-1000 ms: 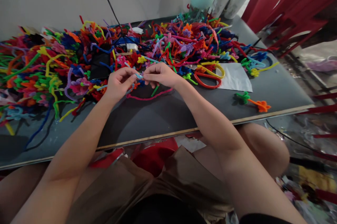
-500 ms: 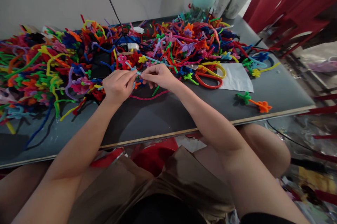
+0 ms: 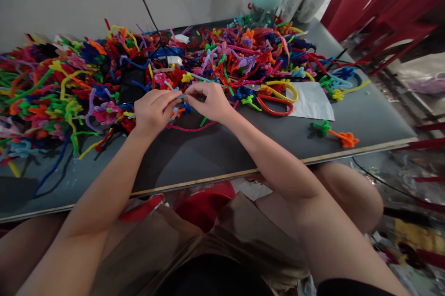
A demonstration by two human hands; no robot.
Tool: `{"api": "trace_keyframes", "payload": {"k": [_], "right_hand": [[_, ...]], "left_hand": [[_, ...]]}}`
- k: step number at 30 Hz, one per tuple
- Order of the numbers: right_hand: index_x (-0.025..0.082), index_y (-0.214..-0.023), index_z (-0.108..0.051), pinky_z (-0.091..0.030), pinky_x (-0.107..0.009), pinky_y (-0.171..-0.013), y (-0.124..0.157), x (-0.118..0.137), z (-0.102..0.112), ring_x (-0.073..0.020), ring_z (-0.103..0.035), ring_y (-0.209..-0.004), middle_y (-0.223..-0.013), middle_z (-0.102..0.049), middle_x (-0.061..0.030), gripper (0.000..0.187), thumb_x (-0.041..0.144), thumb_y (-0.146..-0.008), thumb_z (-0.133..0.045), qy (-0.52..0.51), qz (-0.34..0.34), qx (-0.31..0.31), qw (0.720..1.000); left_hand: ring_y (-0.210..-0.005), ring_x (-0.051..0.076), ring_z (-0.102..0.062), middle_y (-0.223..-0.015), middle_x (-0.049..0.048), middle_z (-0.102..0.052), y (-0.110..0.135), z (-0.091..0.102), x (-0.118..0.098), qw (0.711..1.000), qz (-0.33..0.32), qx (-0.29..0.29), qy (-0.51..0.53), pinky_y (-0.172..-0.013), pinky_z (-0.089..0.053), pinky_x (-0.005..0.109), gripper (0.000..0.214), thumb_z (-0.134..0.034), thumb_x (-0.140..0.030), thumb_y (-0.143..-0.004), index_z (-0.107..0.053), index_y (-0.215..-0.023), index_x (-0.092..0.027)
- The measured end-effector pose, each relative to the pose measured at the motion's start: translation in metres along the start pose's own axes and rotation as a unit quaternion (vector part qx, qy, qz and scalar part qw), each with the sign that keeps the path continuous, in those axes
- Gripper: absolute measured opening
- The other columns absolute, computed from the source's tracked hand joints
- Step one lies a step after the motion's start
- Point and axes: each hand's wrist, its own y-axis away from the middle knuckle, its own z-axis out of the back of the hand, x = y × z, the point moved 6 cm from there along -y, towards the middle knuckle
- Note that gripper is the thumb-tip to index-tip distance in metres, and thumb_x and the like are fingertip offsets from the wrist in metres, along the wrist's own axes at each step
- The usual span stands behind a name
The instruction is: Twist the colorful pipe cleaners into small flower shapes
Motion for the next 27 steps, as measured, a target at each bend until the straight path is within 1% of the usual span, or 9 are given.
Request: {"api": "trace_keyframes", "payload": {"k": [5,9,11,14,17,19,21,24,27], "right_hand": [[0.017,-0.071,-0.055,-0.03,-0.02,-0.044,-0.002,-0.009,-0.01,-0.0052,-0.037,-0.045,-0.052,-0.045,0.0062,0.021,0.029,-0.087,-0.061,-0.116,-0.026,0.078,0.99],[0.017,-0.071,-0.054,-0.034,-0.02,-0.049,-0.002,0.001,-0.007,-0.0052,-0.039,-0.051,-0.058,-0.048,0.0049,0.018,0.025,-0.084,-0.063,-0.099,0.007,0.062,0.993],[0.017,-0.071,-0.055,-0.036,-0.021,-0.052,0.0,0.009,-0.003,-0.0065,-0.041,-0.054,-0.06,-0.05,0.0037,0.015,0.024,-0.083,-0.062,-0.047,0.025,0.037,0.998],[0.019,-0.071,-0.057,-0.041,-0.024,-0.06,0.003,0.019,0.0,-0.0101,-0.048,-0.061,-0.063,-0.053,0.0016,0.012,0.022,-0.082,-0.058,0.075,0.054,0.008,0.996],[0.02,-0.071,-0.059,-0.043,-0.027,-0.067,0.006,0.023,-0.004,-0.0135,-0.054,-0.069,-0.068,-0.058,-0.0009,0.012,0.02,-0.082,-0.054,0.166,0.083,0.009,0.983],[0.02,-0.071,-0.06,-0.043,-0.028,-0.068,0.007,0.02,-0.005,-0.0141,-0.054,-0.07,-0.069,-0.059,-0.0015,0.013,0.02,-0.082,-0.052,0.182,0.083,0.01,0.98],[0.02,-0.071,-0.06,-0.043,-0.027,-0.067,0.006,0.015,-0.002,-0.0132,-0.053,-0.067,-0.067,-0.058,-0.0009,0.013,0.02,-0.082,-0.053,0.164,0.061,-0.002,0.984],[0.018,-0.07,-0.059,-0.041,-0.025,-0.061,0.002,0.006,0.005,-0.0109,-0.049,-0.062,-0.064,-0.055,0.0003,0.013,0.023,-0.082,-0.058,0.086,0.012,-0.012,0.996],[0.017,-0.069,-0.059,-0.038,-0.023,-0.054,0.0,0.001,0.005,-0.0085,-0.045,-0.057,-0.063,-0.054,0.0014,0.016,0.027,-0.081,-0.062,-0.004,-0.014,0.014,1.0]], "left_hand": [[-0.091,0.017,-0.066,-0.094,0.0064,-0.072,0.002,0.006,0.005,0.997,-0.068,0.029,-0.012,-0.08,-0.049,0.031,0.025,-0.048,-0.033,-0.099,-0.069,-0.108,-0.023],[-0.085,0.018,-0.064,-0.085,0.0069,-0.069,-0.003,0.01,-0.003,0.998,-0.065,0.021,-0.001,-0.076,-0.049,0.032,0.026,-0.048,-0.035,-0.097,-0.068,-0.093,-0.019],[-0.08,0.018,-0.063,-0.079,0.0069,-0.067,-0.006,0.011,-0.007,0.999,-0.022,0.008,0.026,-0.074,-0.048,0.033,0.028,-0.05,-0.037,-0.096,-0.066,-0.084,-0.017],[-0.064,0.015,-0.06,-0.066,0.0047,-0.063,-0.009,0.004,-0.002,0.986,0.111,0.01,0.128,-0.063,-0.048,0.029,0.033,-0.052,-0.041,-0.093,-0.064,-0.075,-0.017],[-0.048,0.013,-0.054,-0.052,0.0022,-0.055,-0.004,-0.017,0.01,0.928,0.243,0.075,0.272,-0.046,-0.04,0.025,0.039,-0.052,-0.044,-0.093,-0.062,-0.067,-0.017],[-0.046,0.013,-0.054,-0.05,0.0024,-0.055,-0.002,-0.024,0.014,0.904,0.273,0.105,0.312,-0.042,-0.039,0.024,0.041,-0.05,-0.047,-0.093,-0.063,-0.067,-0.017],[-0.055,0.014,-0.06,-0.058,0.0045,-0.062,-0.004,-0.019,0.016,0.926,0.247,0.083,0.272,-0.049,-0.045,0.025,0.041,-0.049,-0.048,-0.094,-0.066,-0.074,-0.017],[-0.081,0.018,-0.067,-0.084,0.0081,-0.072,-0.009,-0.001,0.009,0.981,0.132,0.039,0.137,-0.073,-0.052,0.03,0.037,-0.049,-0.05,-0.094,-0.07,-0.089,-0.019],[-0.093,0.021,-0.066,-0.095,0.0086,-0.072,-0.011,0.006,0.001,0.997,0.032,0.055,0.045,-0.083,-0.05,0.034,0.033,-0.048,-0.047,-0.096,-0.07,-0.095,-0.022]]}}
